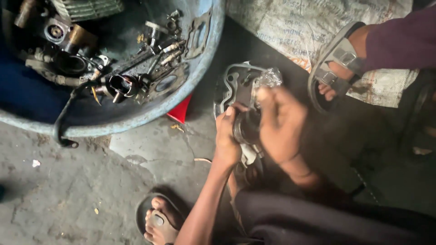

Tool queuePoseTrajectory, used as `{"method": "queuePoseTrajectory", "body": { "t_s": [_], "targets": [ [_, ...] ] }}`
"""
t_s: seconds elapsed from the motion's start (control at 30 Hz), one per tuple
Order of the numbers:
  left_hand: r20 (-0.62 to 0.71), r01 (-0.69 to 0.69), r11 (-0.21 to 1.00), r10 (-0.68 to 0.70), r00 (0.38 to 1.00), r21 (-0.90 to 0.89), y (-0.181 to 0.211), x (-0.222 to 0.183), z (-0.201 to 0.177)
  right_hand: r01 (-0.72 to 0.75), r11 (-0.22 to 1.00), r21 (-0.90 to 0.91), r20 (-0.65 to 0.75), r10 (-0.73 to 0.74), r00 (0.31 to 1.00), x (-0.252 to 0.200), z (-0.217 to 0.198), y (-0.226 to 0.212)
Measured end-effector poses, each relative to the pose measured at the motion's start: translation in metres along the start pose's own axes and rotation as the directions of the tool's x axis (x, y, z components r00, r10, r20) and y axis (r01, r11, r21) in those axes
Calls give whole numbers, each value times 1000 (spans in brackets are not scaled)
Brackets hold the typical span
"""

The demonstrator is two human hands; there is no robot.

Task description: The recorder is cleaning and inspecting a motorcycle engine piston and rings.

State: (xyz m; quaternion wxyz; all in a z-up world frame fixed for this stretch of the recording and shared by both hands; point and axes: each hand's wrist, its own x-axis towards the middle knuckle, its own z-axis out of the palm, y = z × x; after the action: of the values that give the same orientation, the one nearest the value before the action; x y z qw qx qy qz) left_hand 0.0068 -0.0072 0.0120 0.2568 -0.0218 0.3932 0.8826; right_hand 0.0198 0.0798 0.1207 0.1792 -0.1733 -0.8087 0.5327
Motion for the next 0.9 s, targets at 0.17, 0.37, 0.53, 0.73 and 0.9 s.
{"method": "queuePoseTrajectory", "body": {
  "t_s": [0.17, 0.37, 0.53, 0.73, 0.9],
  "targets": [
    [1, 81, 990, -81, 997, -118, 12, 1, 1, 10, 1000, -6, 3, -10, 1000, 6, -6, 12],
    [-10, 250, 921, -265, 964, -298, 13, -2, 5, 137, 987, -84, -26, -140, 990, 0, -1, -8],
    [75, 278, 915, -268, 961, -293, 20, -8, 4, 16, 996, 82, -38, -13, 999, -3, -11, -22],
    [294, 305, 910, -221, 930, -281, 29, -10, 12, -89, 996, 9, -185, 90, 979, -13, -26, -17],
    [291, 301, 914, -220, 931, -272, 30, -12, 14, -70, 988, 135, -176, 94, 980, -16, -25, -17]
  ]
}}
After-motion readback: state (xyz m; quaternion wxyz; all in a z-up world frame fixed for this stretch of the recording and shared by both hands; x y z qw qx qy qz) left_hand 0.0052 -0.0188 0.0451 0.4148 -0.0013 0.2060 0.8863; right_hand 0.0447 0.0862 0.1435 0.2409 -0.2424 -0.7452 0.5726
